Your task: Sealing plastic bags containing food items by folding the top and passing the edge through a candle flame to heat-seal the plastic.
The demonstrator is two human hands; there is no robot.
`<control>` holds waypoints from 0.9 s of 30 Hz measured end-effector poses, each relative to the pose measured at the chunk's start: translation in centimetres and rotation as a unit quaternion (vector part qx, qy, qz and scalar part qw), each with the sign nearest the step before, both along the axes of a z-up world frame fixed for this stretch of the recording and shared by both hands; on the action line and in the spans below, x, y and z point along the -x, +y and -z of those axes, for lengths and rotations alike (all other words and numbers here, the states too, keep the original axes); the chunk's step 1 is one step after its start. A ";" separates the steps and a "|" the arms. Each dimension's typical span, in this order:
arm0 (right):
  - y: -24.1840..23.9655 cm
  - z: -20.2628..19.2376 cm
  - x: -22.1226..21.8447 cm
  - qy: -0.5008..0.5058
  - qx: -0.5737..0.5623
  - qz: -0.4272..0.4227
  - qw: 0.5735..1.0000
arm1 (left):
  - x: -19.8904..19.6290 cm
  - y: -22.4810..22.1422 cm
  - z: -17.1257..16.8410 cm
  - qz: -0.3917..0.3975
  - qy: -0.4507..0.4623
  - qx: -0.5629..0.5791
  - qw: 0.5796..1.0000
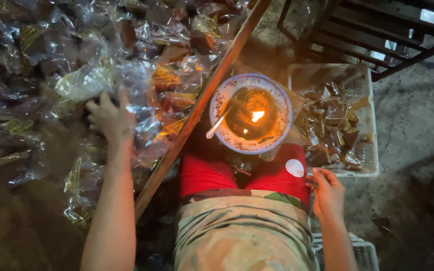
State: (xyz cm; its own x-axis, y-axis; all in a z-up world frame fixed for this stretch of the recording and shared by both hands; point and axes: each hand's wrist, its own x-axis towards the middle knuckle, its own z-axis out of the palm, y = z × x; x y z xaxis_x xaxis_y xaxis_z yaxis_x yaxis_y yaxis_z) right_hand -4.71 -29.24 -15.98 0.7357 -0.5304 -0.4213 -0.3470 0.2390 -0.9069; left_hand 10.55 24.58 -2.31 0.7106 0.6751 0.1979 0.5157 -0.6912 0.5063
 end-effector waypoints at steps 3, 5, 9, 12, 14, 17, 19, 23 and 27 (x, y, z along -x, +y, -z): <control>0.4 0.4 -0.4 -0.004 -0.014 -0.007 1.000 | -0.8 -1.7 -0.7 0.000 -0.039 0.064 0.997; 0.0 0.8 -0.4 -0.007 -0.025 -0.008 1.000 | 0.1 -4.7 -4.0 0.002 -0.116 0.114 0.987; -0.4 -3.4 -1.4 0.012 -0.026 0.028 0.999 | 0.8 -4.6 -7.4 -0.026 -0.170 0.102 0.980; -2.4 -4.2 -0.3 0.014 0.018 0.062 0.998 | 4.8 -2.7 -11.1 0.116 -0.289 0.041 0.949; -2.9 -5.0 0.3 0.034 0.028 0.067 0.997 | 7.8 -6.0 -14.9 0.133 -0.106 0.088 0.981; -2.3 -6.0 0.4 0.063 0.039 0.071 0.995 | 10.3 -7.9 -11.6 0.212 0.050 0.025 0.976; -1.2 -7.2 0.2 0.073 0.041 0.068 0.994 | 10.9 -8.1 -8.4 0.269 0.019 -0.079 0.960; 1.5 -8.9 -0.5 0.023 0.143 -0.032 0.989 | 10.6 -9.0 -9.6 0.276 -0.206 -0.033 0.938; 7.8 -14.8 -1.2 -0.204 0.373 -0.224 0.877 | 10.2 -10.3 -12.4 0.483 -0.204 -0.067 0.849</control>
State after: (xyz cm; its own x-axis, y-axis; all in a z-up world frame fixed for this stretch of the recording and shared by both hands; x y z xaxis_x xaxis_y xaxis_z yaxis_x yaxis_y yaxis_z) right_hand -3.48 -21.49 -1.20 0.9493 -0.1663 0.2668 0.1347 -0.5516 -0.8232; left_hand 0.32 14.28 10.12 0.7734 -0.2309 0.5904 -0.5238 -0.7574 0.3899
